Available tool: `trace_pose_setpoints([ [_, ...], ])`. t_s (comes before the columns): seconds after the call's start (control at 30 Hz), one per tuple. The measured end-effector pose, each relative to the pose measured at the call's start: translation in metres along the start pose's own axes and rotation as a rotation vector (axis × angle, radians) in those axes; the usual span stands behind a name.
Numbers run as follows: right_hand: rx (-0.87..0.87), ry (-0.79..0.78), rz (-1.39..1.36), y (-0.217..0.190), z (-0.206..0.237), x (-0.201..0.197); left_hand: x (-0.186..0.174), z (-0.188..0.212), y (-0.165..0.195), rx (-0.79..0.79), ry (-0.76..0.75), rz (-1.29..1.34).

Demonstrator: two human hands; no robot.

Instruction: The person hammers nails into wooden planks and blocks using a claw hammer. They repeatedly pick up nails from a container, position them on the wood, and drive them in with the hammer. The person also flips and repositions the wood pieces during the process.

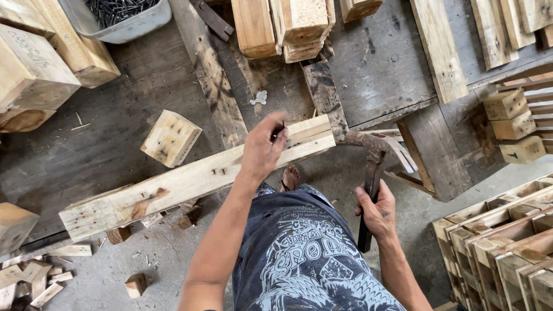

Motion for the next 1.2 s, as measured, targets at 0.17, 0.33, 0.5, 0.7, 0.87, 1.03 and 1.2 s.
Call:
trace_pose_setpoints([
  [0.17, 0.01, -0.018, 0.023, 0.004, 0.004, 0.0, -0.012, 0.02, 0.01, 0.326, -0.075, -0.675],
  [0.33, 0.034, -0.012, 0.016, 0.008, 0.004, -0.003, -0.014, 0.02, 0.019, 0.424, -0.089, -0.887],
  [0.5, -0.003, -0.007, 0.0, 0.002, 0.003, -0.004, -0.011, -0.001, 0.009, -0.003, -0.148, -0.178],
  [0.7, -0.048, -0.059, 0.044, -0.021, -0.004, 0.004, 0.002, -0.001, 0.017, 0.193, 0.182, -0.183],
  [0.87, -0.091, -0.132, 0.239, -0.056, -0.009, 0.022, 0.017, -0.002, 0.006, 0.167, 0.218, -0.209],
  [1.03, -0.228, -0.221, 0.395, -0.106, -0.015, 0.043, 0.036, -0.008, 0.02, 0.233, 0.262, -0.217],
  [1.2, -0.357, -0.291, 0.381, -0.147, -0.013, 0.054, 0.06, -0.016, 0.031, 0.214, 0.239, -0.186],
])
Point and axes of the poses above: each hand's wrist, its own z-axis away from the middle knuckle, its own x-axis out of the palm, y = z × x, the point moved 6 cm from there along -z, towards the middle knuckle, and after that the axes turned 14 degrees about -z, right-handed, at the moved point
